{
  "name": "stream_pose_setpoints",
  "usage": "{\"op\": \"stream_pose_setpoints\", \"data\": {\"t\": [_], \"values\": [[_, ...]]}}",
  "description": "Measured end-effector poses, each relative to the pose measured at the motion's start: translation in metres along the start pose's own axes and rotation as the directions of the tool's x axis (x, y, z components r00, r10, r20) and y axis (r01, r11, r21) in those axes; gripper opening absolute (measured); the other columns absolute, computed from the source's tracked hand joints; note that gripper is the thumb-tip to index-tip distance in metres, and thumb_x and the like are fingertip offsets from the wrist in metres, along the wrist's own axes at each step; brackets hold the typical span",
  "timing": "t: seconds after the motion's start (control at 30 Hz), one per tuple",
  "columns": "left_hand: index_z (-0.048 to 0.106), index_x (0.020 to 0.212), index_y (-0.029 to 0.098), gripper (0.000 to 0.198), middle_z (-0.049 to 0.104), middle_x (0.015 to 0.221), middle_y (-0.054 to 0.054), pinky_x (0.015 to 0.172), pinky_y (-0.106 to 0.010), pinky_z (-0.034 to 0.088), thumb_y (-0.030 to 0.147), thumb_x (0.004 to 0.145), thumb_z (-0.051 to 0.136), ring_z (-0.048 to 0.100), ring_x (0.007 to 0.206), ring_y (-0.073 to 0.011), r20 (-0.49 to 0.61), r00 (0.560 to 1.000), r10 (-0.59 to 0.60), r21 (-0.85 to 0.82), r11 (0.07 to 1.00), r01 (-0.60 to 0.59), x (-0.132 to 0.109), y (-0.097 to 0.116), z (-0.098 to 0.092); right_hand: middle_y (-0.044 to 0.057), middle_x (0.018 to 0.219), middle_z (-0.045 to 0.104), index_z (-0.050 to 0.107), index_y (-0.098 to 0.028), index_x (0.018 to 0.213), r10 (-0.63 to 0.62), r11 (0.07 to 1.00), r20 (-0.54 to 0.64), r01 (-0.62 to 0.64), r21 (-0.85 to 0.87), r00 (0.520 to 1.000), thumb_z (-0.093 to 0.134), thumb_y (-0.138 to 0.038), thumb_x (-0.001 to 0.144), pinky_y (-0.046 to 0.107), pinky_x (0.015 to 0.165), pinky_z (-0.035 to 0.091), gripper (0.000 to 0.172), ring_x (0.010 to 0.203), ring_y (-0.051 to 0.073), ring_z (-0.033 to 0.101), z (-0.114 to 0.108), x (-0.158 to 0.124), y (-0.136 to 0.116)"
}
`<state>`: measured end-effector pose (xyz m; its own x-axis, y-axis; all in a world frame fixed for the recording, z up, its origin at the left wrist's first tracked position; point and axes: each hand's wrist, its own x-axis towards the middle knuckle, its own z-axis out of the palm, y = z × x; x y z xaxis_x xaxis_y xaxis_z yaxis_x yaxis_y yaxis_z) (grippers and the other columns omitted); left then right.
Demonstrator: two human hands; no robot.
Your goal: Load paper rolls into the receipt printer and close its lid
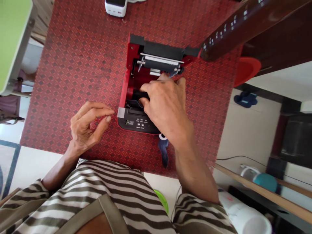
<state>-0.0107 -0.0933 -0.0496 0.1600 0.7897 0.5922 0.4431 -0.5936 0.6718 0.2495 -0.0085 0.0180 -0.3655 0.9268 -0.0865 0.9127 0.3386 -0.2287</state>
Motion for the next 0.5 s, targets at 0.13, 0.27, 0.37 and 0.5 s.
{"op": "stream_pose_setpoints", "data": {"t": [0.13, 0.27, 0.37, 0.5], "values": [[0.089, 0.129, 0.024, 0.019, 0.096, 0.12, -0.004, 0.1, -0.031, 0.077, 0.01, 0.12, 0.079, 0.092, 0.108, -0.0185, 0.007, 1.0, 0.002, 0.02, 1.0, -0.002, 0.0, -0.001, 0.001, 0.016, 0.103, 0.093, 0.095, -0.028, 0.107, -0.046, 0.998, -0.097, 0.049, 0.03, 0.994, 0.076, -0.035, 0.121, 0.067, 0.109, 0.058, 0.025, 0.128, 0.048, 0.083, 0.007, -0.004, 0.008], [0.09, 0.129, 0.026, 0.017, 0.097, 0.12, -0.004, 0.095, -0.034, 0.078, 0.016, 0.123, 0.077, 0.092, 0.105, -0.0192, 0.023, 1.0, 0.011, 0.054, 0.998, -0.012, 0.002, 0.001, 0.003, 0.019, 0.105, 0.092, 0.093, -0.028, 0.107, -0.06, 0.998, -0.068, 0.061, 0.023, 0.996, 0.067, -0.039, 0.126, 0.071, 0.111, 0.058, 0.034, 0.127, 0.05, 0.084, 0.008, -0.004, 0.01], [0.091, 0.13, 0.027, 0.017, 0.097, 0.118, -0.004, 0.092, -0.037, 0.08, 0.024, 0.127, 0.075, 0.093, 0.104, -0.0206, 0.028, 0.999, 0.023, 0.101, 0.995, -0.026, 0.009, 0.005, 0.0, 0.018, 0.104, 0.092, 0.091, -0.029, 0.104, -0.081, 0.996, -0.071, 0.084, 0.032, 0.994, 0.064, -0.037, 0.126, 0.069, 0.11, 0.06, 0.036, 0.125, 0.049, 0.084, 0.008, -0.007, 0.011], [0.092, 0.133, 0.031, 0.019, 0.097, 0.12, -0.003, 0.092, -0.045, 0.083, 0.023, 0.129, 0.075, 0.094, 0.104, -0.0236, 0.04, 0.997, 0.06, 0.132, 0.989, -0.064, 0.027, 0.009, -0.005, 0.014, 0.108, 0.094, 0.095, -0.033, 0.112, -0.072, 0.99, -0.163, 0.091, 0.109, 0.984, 0.056, -0.03, 0.126, 0.065, 0.109, 0.064, 0.042, 0.121, 0.044, 0.086, 0.006, -0.015, 0.012]]}}
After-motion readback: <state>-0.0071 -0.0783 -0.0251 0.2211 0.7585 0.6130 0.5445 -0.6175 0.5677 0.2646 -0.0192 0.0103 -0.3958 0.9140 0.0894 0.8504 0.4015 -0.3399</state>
